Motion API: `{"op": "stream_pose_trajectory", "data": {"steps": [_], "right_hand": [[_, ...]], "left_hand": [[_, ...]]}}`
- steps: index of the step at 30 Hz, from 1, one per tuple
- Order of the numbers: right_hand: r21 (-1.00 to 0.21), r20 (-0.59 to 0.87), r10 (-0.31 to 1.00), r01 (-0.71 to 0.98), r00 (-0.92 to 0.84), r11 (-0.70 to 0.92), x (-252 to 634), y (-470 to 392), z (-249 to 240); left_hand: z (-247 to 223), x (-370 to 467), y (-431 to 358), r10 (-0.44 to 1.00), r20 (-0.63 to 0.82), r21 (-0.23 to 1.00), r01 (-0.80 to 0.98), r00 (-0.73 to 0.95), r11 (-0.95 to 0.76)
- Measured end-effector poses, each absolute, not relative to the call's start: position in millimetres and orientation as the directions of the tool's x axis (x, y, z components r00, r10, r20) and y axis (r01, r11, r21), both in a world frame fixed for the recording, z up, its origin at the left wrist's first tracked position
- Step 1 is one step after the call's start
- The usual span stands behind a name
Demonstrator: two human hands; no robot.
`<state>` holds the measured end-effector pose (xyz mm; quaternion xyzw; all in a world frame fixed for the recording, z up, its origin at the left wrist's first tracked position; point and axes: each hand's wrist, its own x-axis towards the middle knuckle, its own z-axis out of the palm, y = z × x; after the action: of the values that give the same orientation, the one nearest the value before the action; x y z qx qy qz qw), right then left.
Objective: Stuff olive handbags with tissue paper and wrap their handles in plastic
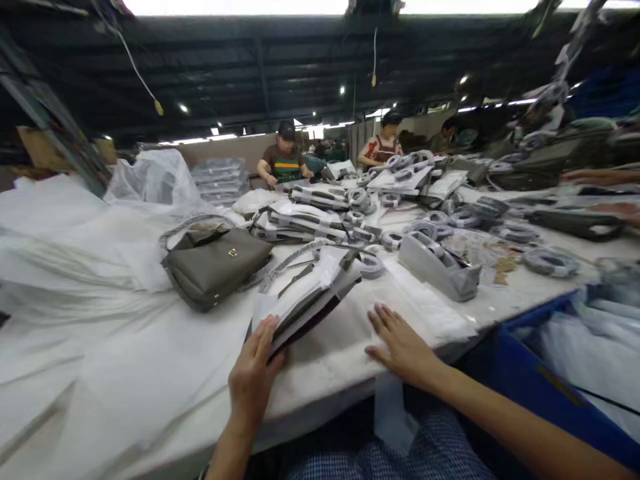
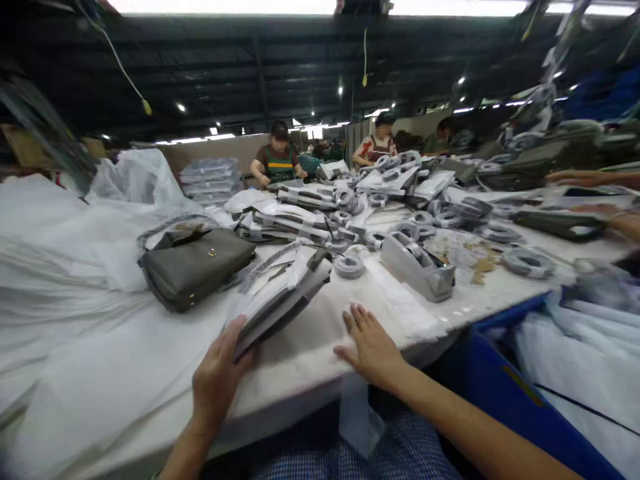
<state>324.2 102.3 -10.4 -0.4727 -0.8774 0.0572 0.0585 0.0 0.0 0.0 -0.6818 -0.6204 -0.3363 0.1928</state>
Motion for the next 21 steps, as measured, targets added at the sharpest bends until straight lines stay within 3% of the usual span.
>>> {"op": "stream_pose_trajectory", "data": {"steps": [9, 11, 15, 18, 21], "right_hand": [[-0.316, 0.181, 0.584, 0.516, -0.791, 0.796, 228.5, 109.5, 10.4], [-0.332, 0.239, 0.632, 0.550, -0.737, 0.766, 228.5, 116.5, 16.7], [-0.384, 0.326, 0.825, 0.733, -0.461, 0.562, 275.3, 138.1, 14.3], [-0.430, 0.318, 0.902, 0.803, -0.292, 0.412, 314.2, 158.0, 5.4], [-0.491, 0.285, 0.920, 0.783, -0.271, 0.382, 324.6, 168.9, -0.1]], "left_hand": [[16.5, -0.5, 13.5, 0.701, 0.709, 0.230, 0.966, -0.085, -0.116], [21.6, -3.3, 15.0, 0.696, 0.712, 0.235, 0.965, -0.091, -0.115], [23.1, -5.4, 16.6, 0.688, 0.717, 0.241, 0.965, -0.108, -0.100], [18.7, -1.2, 19.3, 0.680, 0.727, 0.220, 0.970, -0.094, -0.101], [15.0, 4.4, 23.0, 0.675, 0.735, 0.184, 0.977, -0.066, -0.105]]}}
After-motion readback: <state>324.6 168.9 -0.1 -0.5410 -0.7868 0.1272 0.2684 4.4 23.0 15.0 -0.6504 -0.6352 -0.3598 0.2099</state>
